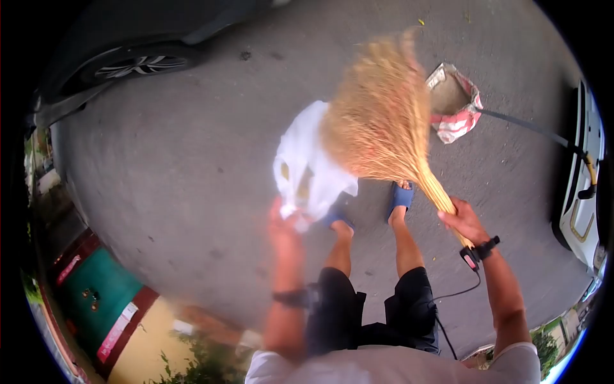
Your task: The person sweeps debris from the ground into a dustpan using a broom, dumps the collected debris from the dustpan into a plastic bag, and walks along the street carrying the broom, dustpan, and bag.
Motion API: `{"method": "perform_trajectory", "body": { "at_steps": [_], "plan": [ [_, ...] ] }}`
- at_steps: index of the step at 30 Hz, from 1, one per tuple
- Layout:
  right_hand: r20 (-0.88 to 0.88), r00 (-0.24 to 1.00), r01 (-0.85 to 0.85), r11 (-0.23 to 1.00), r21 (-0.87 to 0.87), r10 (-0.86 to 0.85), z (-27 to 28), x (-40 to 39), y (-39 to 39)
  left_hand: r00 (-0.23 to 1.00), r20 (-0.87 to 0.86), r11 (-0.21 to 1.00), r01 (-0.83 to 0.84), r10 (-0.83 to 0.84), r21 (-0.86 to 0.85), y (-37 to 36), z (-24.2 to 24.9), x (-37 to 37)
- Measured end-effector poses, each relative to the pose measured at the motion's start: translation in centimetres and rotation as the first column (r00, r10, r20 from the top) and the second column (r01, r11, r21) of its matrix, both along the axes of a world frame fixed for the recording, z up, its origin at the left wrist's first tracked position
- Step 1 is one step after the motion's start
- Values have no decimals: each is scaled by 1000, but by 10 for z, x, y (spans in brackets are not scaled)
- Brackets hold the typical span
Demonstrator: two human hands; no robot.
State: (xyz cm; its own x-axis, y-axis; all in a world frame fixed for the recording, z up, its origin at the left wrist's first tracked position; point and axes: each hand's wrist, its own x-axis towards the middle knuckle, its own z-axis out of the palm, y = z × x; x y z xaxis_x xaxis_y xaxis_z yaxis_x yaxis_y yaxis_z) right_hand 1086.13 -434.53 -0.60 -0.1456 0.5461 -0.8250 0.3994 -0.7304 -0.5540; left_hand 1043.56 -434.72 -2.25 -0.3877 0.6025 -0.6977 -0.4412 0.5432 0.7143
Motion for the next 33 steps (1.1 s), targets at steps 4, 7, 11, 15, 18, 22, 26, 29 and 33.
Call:
{"method": "perform_trajectory", "body": {
  "at_steps": [4, 7, 11, 15, 18, 22, 26, 29, 33],
  "plan": [
    [135, 981, -161, 974, 161, 140, 26, -40, 48, 989, -147, 999, 35, -32, 20, -5, 28, -3],
    [-82, 967, -240, 971, 21, 241, 60, -71, 80, 977, -210, 994, -21, 43, 109, -2, 57, -9],
    [137, 815, -541, 824, -165, 563, 16, -79, 123, 956, -291, 982, 21, 35, 187, -17, 90, -21],
    [801, 494, -580, 814, 16, 336, 2, -85, 158, 914, -403, 979, 113, -35, 172, -22, 137, -39],
    [621, 726, -454, 884, 109, 296, 27, -98, 148, 894, -446, 976, 136, -48, 168, -21, 172, -56],
    [97, 885, -457, 889, -21, 456, 82, -138, 114, 876, -471, 967, 198, -100, 161, -31, 181, -75],
    [330, 536, -821, 570, -9, 777, 26, -153, 110, 858, -494, 965, 232, -142, 126, -38, 210, -82],
    [779, 338, -808, 587, -48, 529, 14, -171, 132, 826, -541, 967, 240, -156, 88, -55, 236, -97],
    [468, 773, -535, 836, 118, 429, 47, -192, 121, 824, -536, 955, 280, -184, 103, -74, 241, -133]
  ]
}}
